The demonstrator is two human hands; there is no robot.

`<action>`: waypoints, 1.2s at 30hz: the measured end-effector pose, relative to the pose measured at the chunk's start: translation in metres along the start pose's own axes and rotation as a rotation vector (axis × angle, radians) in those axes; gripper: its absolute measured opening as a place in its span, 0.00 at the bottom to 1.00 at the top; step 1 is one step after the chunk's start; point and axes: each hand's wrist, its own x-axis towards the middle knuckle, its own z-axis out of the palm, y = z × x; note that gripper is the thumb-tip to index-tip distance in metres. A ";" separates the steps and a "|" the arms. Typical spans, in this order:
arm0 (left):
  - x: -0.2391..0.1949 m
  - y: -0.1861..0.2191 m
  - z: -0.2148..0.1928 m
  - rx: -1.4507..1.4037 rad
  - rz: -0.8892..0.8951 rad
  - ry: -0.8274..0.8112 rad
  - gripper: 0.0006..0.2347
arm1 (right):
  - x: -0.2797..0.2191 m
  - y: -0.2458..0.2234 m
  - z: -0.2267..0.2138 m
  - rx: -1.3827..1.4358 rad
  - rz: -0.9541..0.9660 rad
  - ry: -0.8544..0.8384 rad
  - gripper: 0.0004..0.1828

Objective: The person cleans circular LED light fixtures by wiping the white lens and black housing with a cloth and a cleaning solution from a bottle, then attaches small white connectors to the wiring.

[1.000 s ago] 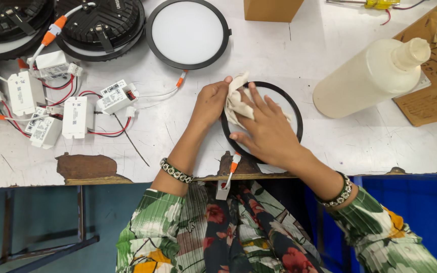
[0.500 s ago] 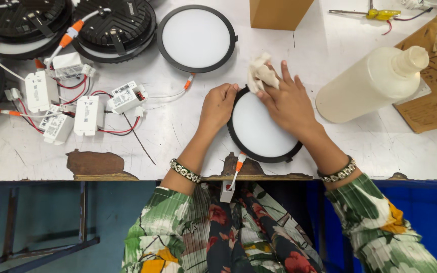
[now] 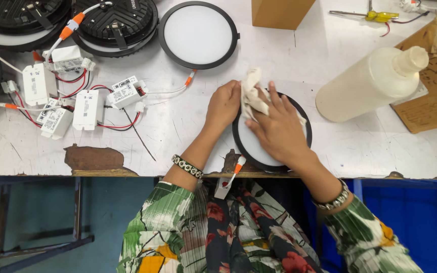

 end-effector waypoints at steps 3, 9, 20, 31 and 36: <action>0.005 -0.013 0.002 -0.149 -0.113 -0.015 0.20 | 0.016 0.000 -0.007 0.057 0.039 0.005 0.22; 0.009 -0.010 -0.001 -0.306 -0.025 0.003 0.24 | -0.002 -0.007 -0.011 0.134 -0.113 -0.072 0.28; 0.008 -0.012 -0.002 -0.233 0.013 -0.016 0.17 | -0.031 -0.012 -0.029 0.170 -0.263 -0.107 0.29; -0.006 0.026 -0.019 -0.148 -0.085 -0.168 0.11 | -0.138 0.040 -0.033 0.222 -0.030 0.010 0.22; -0.007 0.029 -0.015 -0.245 -0.103 -0.183 0.11 | -0.119 0.067 -0.031 0.232 0.083 0.041 0.16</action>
